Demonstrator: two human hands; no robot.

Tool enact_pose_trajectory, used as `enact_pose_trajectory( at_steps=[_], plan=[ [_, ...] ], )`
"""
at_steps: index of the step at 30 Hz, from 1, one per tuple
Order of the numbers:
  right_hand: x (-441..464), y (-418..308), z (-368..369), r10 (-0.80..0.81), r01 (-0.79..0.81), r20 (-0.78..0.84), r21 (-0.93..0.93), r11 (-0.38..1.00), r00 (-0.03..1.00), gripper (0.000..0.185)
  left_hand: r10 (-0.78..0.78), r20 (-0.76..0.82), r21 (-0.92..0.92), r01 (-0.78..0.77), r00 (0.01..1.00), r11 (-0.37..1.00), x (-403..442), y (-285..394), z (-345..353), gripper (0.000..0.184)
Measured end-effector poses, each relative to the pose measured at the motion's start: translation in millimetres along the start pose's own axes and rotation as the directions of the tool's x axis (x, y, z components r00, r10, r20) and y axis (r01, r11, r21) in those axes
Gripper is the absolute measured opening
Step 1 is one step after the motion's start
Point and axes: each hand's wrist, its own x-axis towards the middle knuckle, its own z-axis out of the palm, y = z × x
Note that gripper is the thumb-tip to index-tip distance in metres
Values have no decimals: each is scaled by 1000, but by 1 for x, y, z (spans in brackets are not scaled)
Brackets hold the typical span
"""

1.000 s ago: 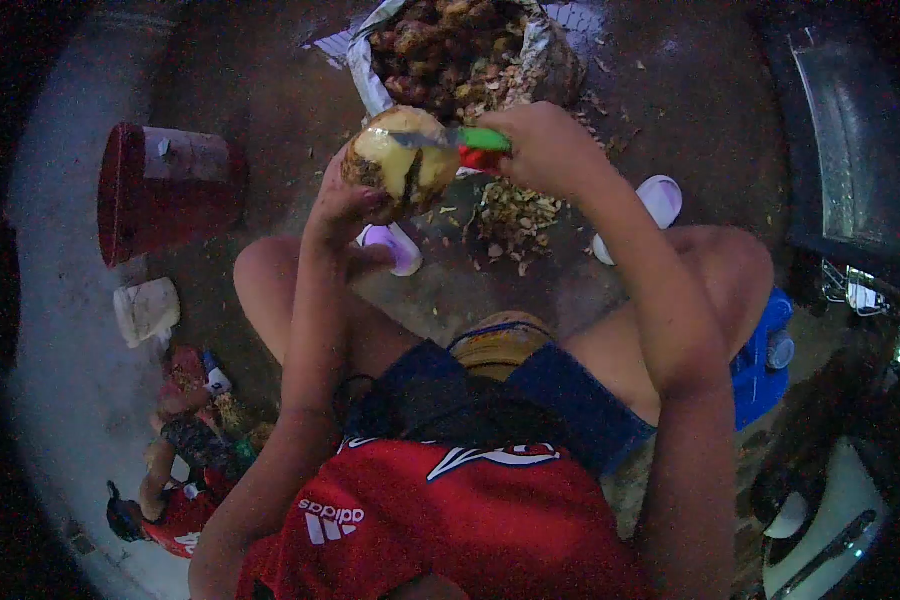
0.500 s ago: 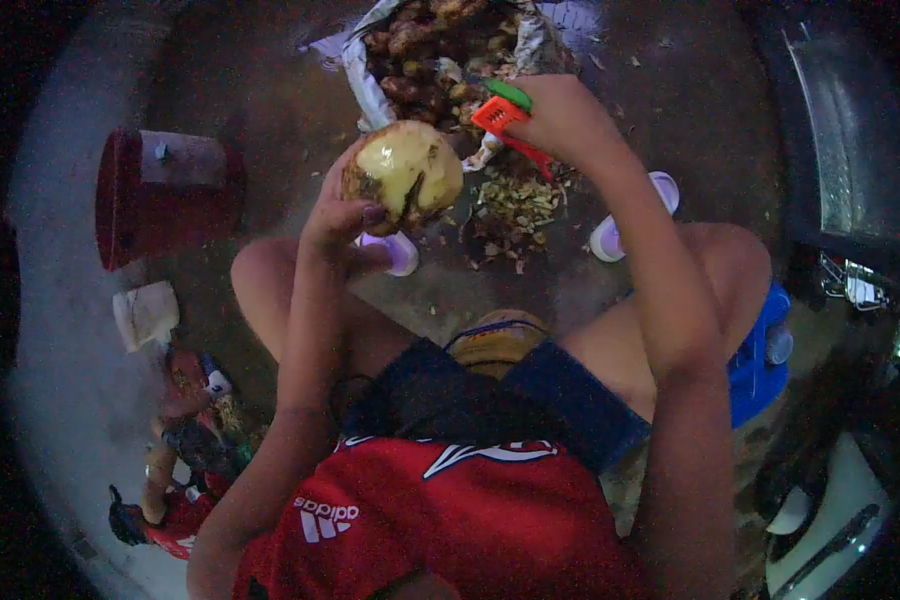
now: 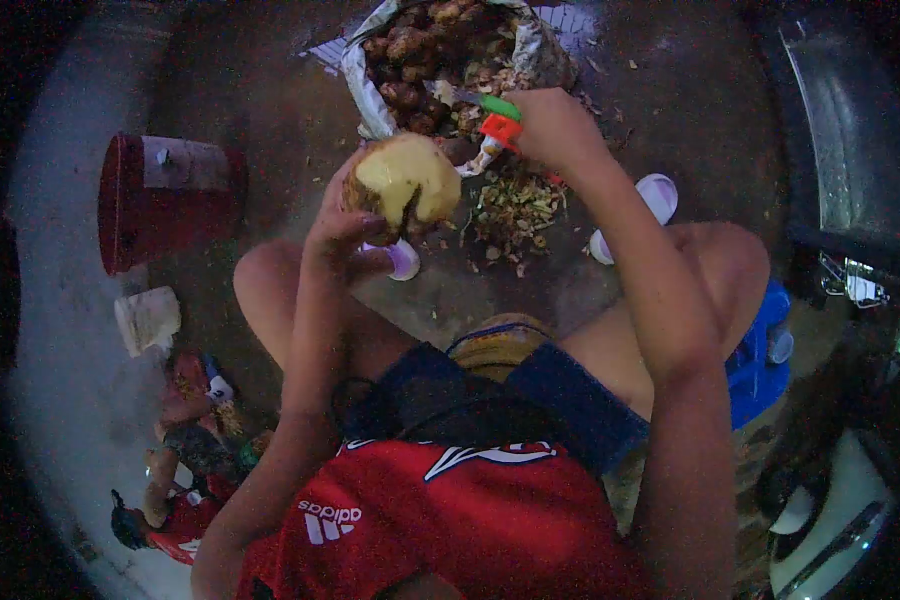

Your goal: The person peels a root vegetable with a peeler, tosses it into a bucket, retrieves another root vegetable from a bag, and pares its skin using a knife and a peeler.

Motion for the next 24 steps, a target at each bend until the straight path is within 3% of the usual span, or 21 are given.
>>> enact_pose_trajectory(
  at_steps=[3,5,8,10,14,17,19,20,24],
  plan=[
    [-9,-12,-2,-55,49,35,172,984,998,26,71,-90,16,-70,993,997,9,0,-11,88],
    [-20,-24,-8,-79,72,13,279,958,997,26,104,-130,-55,-112,986,992,14,1,-3,80],
    [-35,-50,-14,-44,57,-58,234,971,997,21,117,-184,-150,-146,976,978,16,2,5,75],
    [-38,-52,-3,-102,112,-102,94,989,990,18,141,-219,-177,-181,966,967,21,-6,-2,75],
    [-34,-51,2,-142,140,-172,-22,990,975,12,105,-170,-206,-140,980,968,19,-5,6,76],
    [-11,-25,0,25,-40,-168,-92,995,986,16,105,-81,-196,-119,991,973,17,-4,5,79],
    [-6,-17,-2,47,-38,-224,43,998,973,21,113,-55,-102,-118,992,988,16,-2,4,83],
    [-5,-16,-2,57,-31,-244,108,994,968,24,109,-72,-143,-118,991,983,16,-2,5,83],
    [-20,-36,-16,-14,33,-115,170,985,993,30,92,-117,-223,-117,989,968,15,2,7,84]
  ],
)
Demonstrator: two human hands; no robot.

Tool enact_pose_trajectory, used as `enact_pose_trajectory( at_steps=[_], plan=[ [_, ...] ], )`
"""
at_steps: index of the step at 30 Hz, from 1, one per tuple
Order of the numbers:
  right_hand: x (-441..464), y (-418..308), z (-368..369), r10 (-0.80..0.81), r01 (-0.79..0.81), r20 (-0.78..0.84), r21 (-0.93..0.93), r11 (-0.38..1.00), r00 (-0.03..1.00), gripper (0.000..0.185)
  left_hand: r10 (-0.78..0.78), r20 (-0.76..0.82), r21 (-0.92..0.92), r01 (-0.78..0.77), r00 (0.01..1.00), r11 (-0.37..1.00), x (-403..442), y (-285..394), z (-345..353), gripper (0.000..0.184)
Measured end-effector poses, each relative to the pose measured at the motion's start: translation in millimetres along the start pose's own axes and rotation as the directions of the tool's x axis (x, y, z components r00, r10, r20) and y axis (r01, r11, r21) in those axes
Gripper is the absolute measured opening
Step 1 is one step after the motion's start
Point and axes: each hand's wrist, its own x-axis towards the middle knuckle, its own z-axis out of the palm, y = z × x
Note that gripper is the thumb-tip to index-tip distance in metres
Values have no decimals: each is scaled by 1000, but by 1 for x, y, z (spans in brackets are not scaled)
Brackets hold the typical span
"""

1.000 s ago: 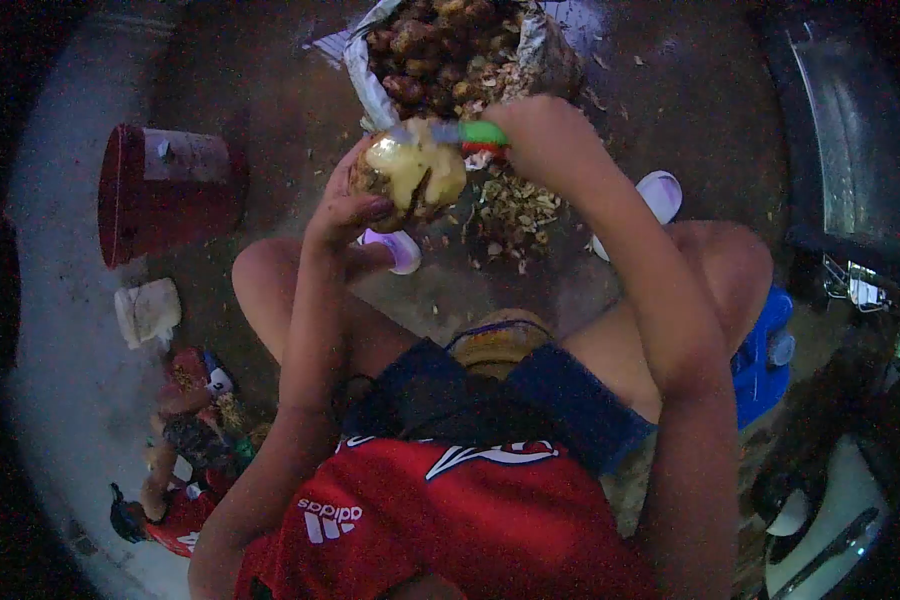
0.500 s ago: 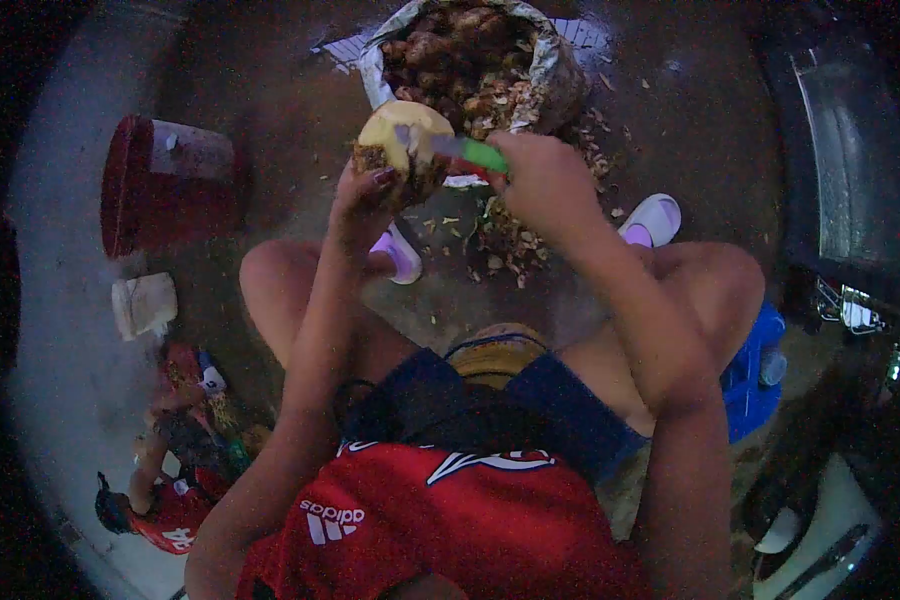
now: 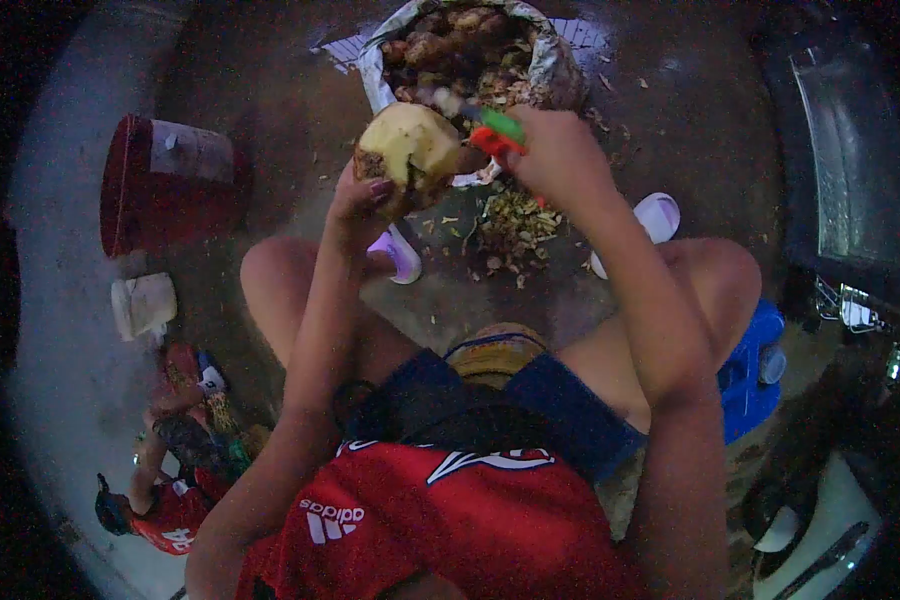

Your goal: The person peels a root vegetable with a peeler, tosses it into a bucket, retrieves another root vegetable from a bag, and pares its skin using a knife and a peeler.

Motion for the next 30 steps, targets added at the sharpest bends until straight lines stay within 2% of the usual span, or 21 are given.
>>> enact_pose_trajectory(
  at_steps=[1,4,8,10,13,16,19,22,26,28,30],
  plan=[
    [-5,-4,-1,-27,27,19,4,1000,999,30,-1,6,1,1,1000,1000,2,1,0,84],
    [0,3,0,-31,31,17,0,1000,999,31,14,-161,456,62,987,888,-2,11,0,84],
    [5,18,0,-30,30,-15,-1,1000,999,29,175,20,568,-155,984,808,-2,11,-8,83],
    [2,14,-1,-65,65,89,-3,998,994,29,218,101,625,-232,971,745,-3,17,-6,84],
    [-1,11,1,-110,109,181,19,994,977,29,227,65,582,-221,972,782,-5,23,-6,80],
    [-1,5,2,-144,131,232,71,989,962,29,218,-128,405,-149,968,902,-5,26,-3,75],
    [-3,-1,4,-144,124,260,92,988,955,28,326,-181,144,-303,928,942,9,9,-24,69],
    [-5,2,15,-184,165,274,93,982,944,31,266,-5,-150,-264,964,953,16,-3,-32,60],
    [-10,2,24,-282,298,288,-12,955,915,32,85,-223,-195,-129,971,972,16,-10,-13,52],
    [-12,2,23,-330,345,203,-47,937,922,28,-23,-301,-194,-38,953,980,15,-9,-3,54],
    [-14,3,24,-361,371,116,-88,924,925,24,-39,-236,-246,-21,971,969,22,-20,-5,53]
  ],
)
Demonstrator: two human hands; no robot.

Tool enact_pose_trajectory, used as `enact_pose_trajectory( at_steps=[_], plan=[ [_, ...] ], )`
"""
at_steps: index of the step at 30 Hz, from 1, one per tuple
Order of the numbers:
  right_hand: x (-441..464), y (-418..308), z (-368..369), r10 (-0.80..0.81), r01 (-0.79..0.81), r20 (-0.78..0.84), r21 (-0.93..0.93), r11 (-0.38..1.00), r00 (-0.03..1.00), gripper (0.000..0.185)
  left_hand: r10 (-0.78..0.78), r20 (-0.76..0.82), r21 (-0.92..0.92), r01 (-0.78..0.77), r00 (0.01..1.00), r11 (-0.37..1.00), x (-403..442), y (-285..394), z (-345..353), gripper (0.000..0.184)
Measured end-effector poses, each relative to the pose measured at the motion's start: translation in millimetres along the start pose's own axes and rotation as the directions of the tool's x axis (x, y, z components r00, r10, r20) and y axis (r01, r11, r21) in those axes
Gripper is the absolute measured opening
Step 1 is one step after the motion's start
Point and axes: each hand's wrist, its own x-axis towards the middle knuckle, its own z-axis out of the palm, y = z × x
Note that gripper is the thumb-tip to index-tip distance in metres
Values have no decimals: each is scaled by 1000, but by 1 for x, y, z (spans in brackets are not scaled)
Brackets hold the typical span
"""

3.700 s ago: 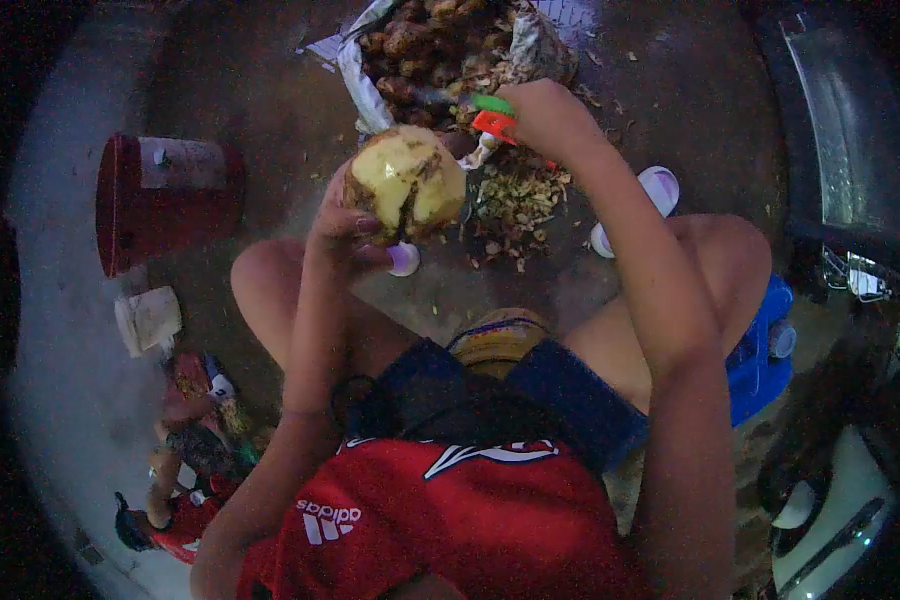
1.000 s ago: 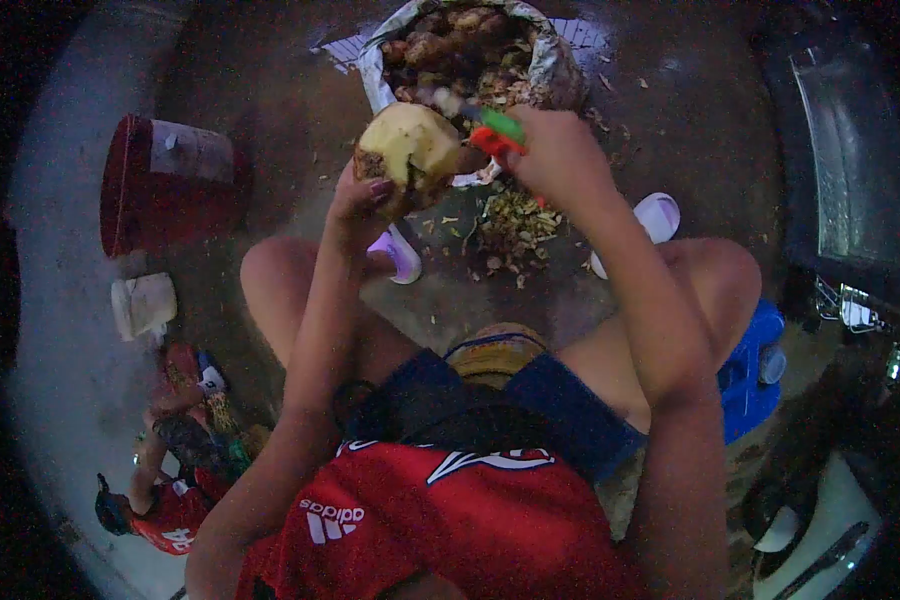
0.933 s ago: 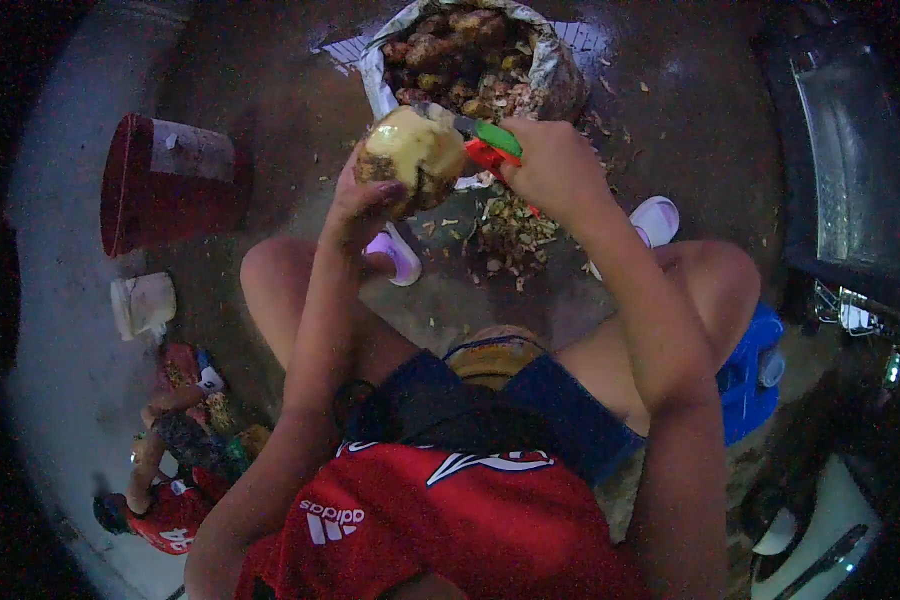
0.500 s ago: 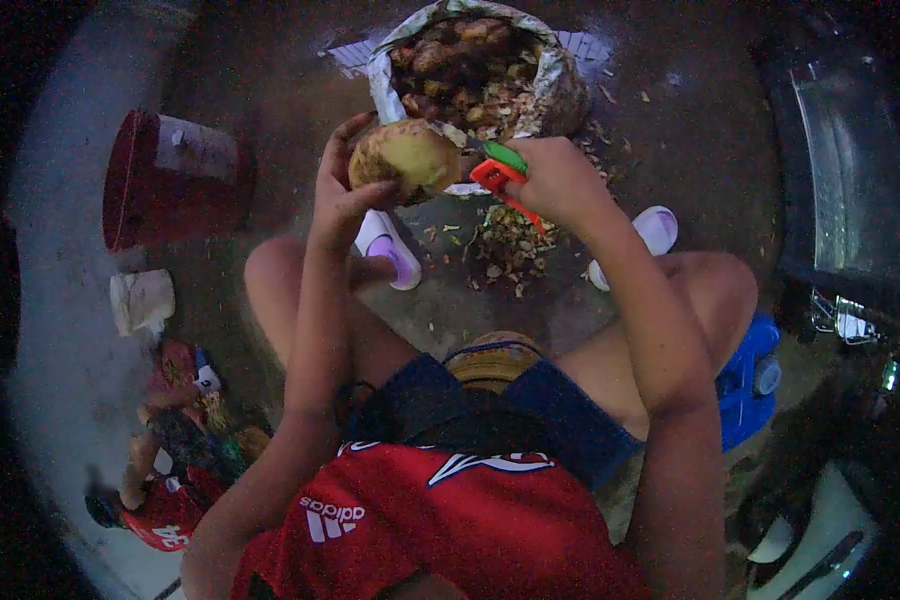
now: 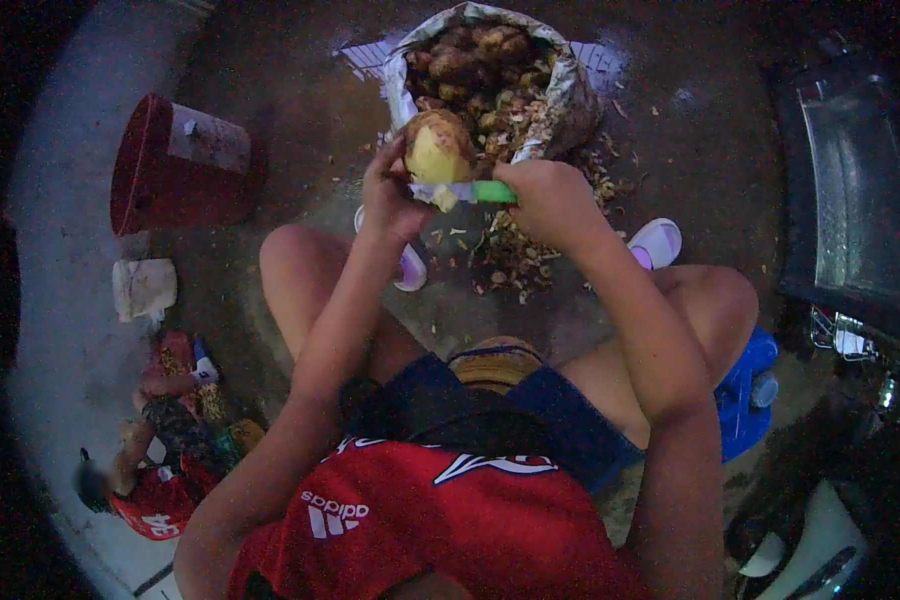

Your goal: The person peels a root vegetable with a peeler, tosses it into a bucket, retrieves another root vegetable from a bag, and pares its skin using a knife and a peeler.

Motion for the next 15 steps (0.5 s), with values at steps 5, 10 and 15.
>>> enact_pose_trajectory(
  at_steps=[5,10,15],
  plan=[
    [-1,-9,8,45,-55,-78,-125,991,996,17,-66,-105,-167,48,992,985,6,-13,8,53],
    [3,-16,-3,76,-110,-192,-173,979,978,11,-8,-120,-89,-3,993,996,13,-12,13,55],
    [3,-15,-1,84,-120,-161,-230,966,983,7,8,-124,-26,-11,992,1000,13,-19,17,51]
  ],
)
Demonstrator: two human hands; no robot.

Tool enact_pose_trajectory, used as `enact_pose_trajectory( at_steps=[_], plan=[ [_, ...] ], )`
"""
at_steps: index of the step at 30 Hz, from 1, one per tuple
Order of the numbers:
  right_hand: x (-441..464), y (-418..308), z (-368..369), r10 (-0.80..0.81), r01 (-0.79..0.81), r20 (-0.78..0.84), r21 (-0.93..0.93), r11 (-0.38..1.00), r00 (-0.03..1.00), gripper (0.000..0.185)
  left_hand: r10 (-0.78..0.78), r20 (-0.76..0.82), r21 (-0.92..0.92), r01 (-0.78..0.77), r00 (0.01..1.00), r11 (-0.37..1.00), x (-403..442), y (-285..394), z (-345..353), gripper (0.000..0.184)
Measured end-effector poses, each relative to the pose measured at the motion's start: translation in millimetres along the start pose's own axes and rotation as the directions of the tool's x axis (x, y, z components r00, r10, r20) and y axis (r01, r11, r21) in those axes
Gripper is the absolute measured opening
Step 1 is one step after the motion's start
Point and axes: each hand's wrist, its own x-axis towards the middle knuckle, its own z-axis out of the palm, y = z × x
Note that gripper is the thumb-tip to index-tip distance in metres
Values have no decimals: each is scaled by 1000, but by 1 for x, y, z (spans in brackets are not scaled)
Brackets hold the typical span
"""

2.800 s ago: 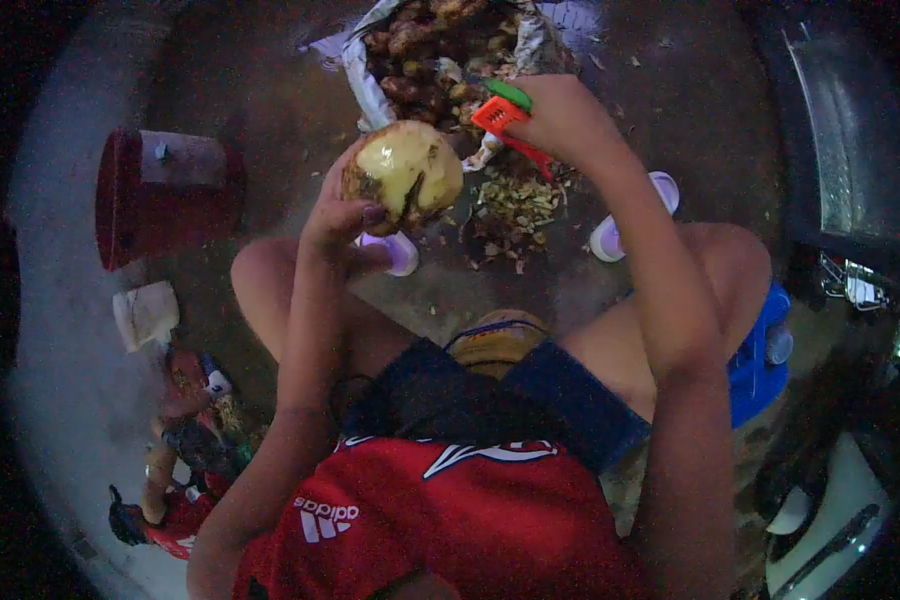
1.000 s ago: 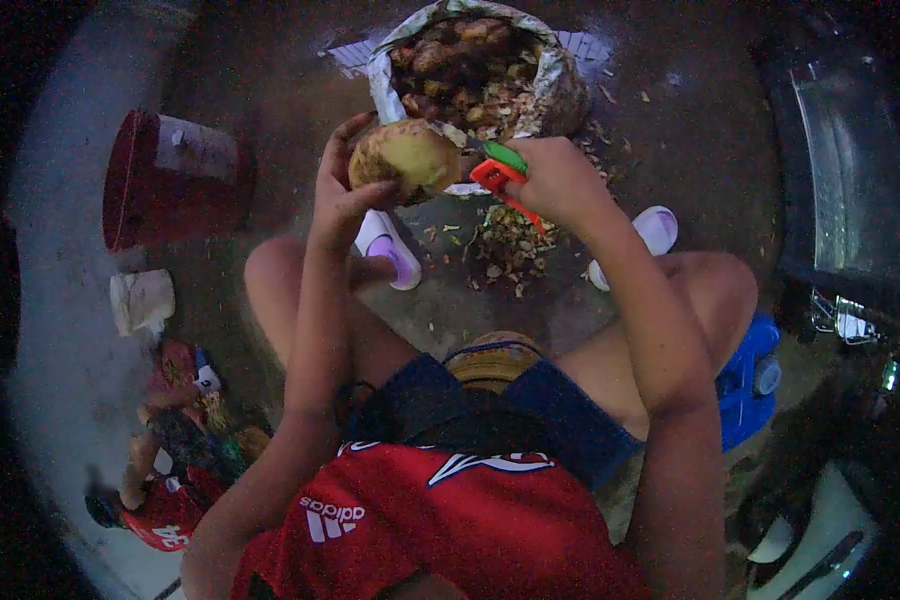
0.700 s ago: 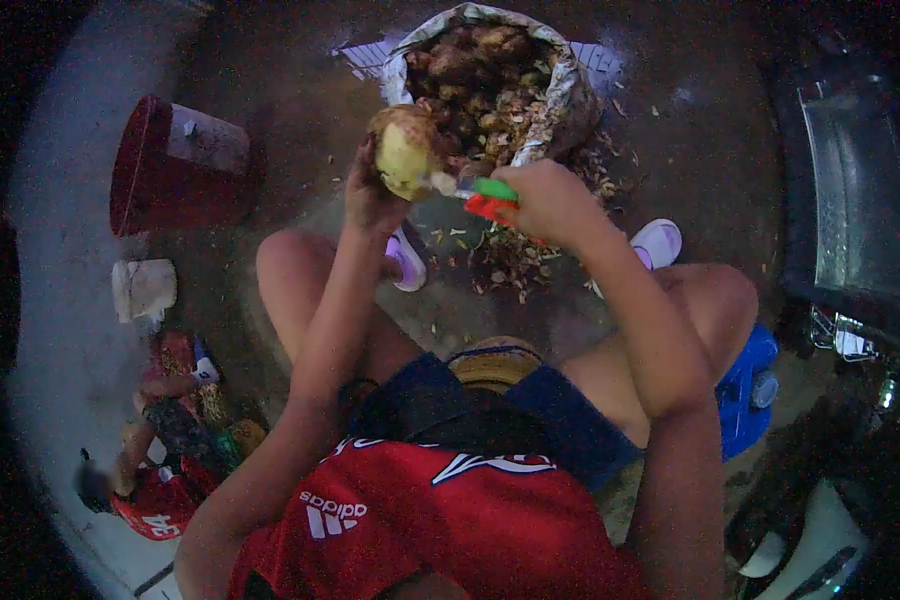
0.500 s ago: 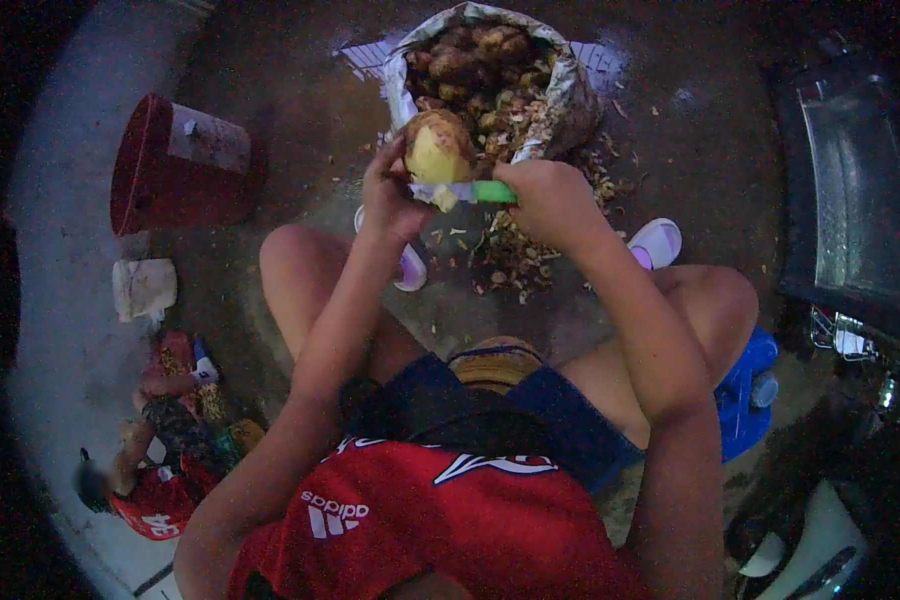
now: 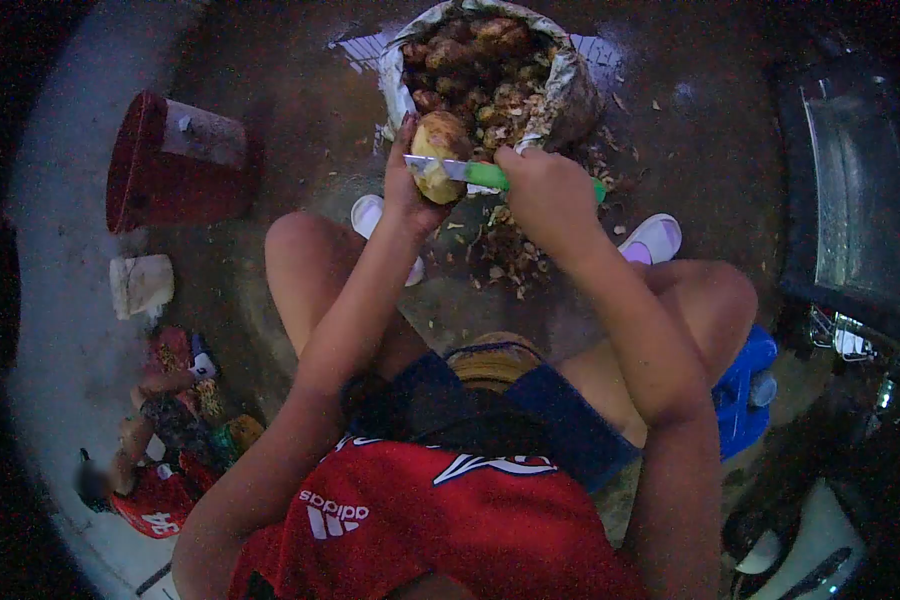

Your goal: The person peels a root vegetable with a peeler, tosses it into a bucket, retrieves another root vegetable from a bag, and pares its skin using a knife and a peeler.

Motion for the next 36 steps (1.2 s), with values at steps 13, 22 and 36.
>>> enact_pose_trajectory(
  at_steps=[13,22,36],
  plan=[
    [22,40,9,321,-325,155,4,946,934,16,-21,106,-34,25,994,999,-7,5,-7,50],
    [1,-3,-24,19,-52,187,177,983,982,16,49,121,6,-50,991,999,-7,11,-13,47],
    [22,36,2,280,-282,298,-34,959,913,19,108,46,116,-113,993,987,-8,13,-13,43]
  ],
)
